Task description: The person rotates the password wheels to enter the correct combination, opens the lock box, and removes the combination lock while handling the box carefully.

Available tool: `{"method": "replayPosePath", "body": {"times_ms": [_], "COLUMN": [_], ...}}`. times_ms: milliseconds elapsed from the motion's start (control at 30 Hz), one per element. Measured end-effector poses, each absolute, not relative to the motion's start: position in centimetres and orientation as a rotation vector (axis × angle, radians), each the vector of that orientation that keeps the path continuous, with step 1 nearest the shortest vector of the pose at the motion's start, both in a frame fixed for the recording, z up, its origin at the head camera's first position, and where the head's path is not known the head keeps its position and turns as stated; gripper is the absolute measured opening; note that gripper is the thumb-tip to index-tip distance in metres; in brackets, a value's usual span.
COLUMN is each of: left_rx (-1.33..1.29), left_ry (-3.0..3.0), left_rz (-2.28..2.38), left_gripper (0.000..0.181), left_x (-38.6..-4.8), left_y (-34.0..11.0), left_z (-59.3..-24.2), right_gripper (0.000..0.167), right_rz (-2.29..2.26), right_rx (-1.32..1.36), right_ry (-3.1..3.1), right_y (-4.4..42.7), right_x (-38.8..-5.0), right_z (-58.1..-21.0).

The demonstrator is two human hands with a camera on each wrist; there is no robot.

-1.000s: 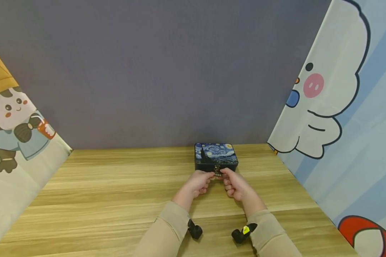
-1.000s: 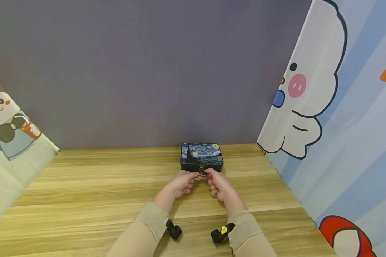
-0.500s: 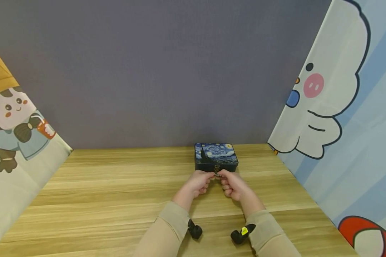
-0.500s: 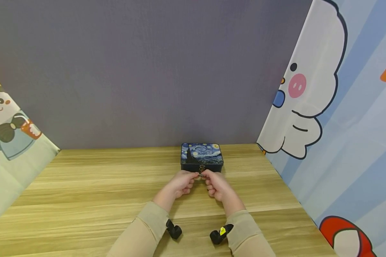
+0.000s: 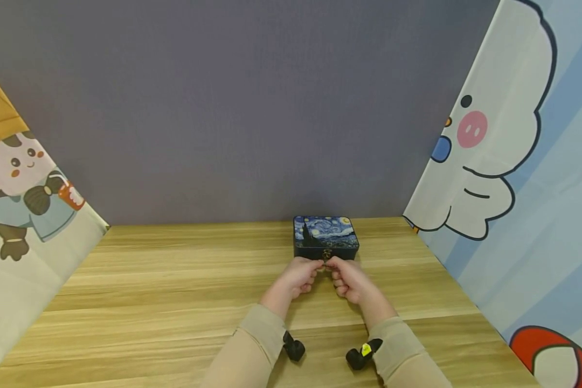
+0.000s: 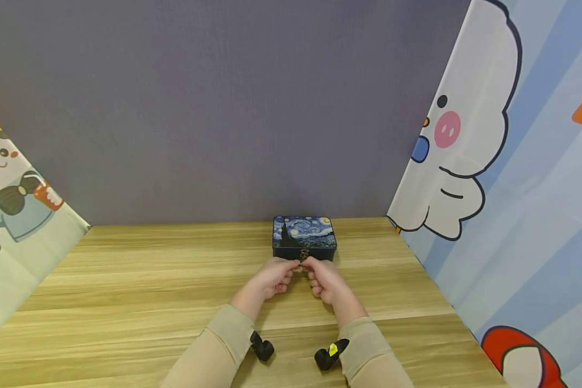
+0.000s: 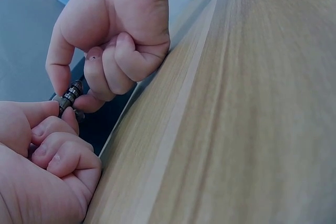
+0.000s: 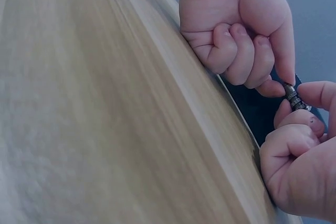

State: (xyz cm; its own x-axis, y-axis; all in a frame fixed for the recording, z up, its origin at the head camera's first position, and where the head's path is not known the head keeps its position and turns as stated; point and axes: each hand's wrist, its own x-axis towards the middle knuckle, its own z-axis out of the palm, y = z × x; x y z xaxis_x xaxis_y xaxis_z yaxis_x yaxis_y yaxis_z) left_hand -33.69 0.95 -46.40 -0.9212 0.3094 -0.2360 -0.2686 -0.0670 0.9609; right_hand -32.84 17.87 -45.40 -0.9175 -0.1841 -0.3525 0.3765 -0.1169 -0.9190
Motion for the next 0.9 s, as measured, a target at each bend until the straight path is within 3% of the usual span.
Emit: {"method": "replayPosePath", "body": {"times_ms": [900], "left_rx": [0.042], "left_ry": [1.809], "left_rz": [2.062], "left_gripper": [0.034], "left_x": [-33.58], "left_y": [0.91], "left_z": [-46.19], "right_gripper": [0.019], "right_rz": [-2.087], "right_rx": [0.226], "right_ry": [1.809], "right_y": [17.73], "right_x": [-32.88], "right_z": [-45.37]}}
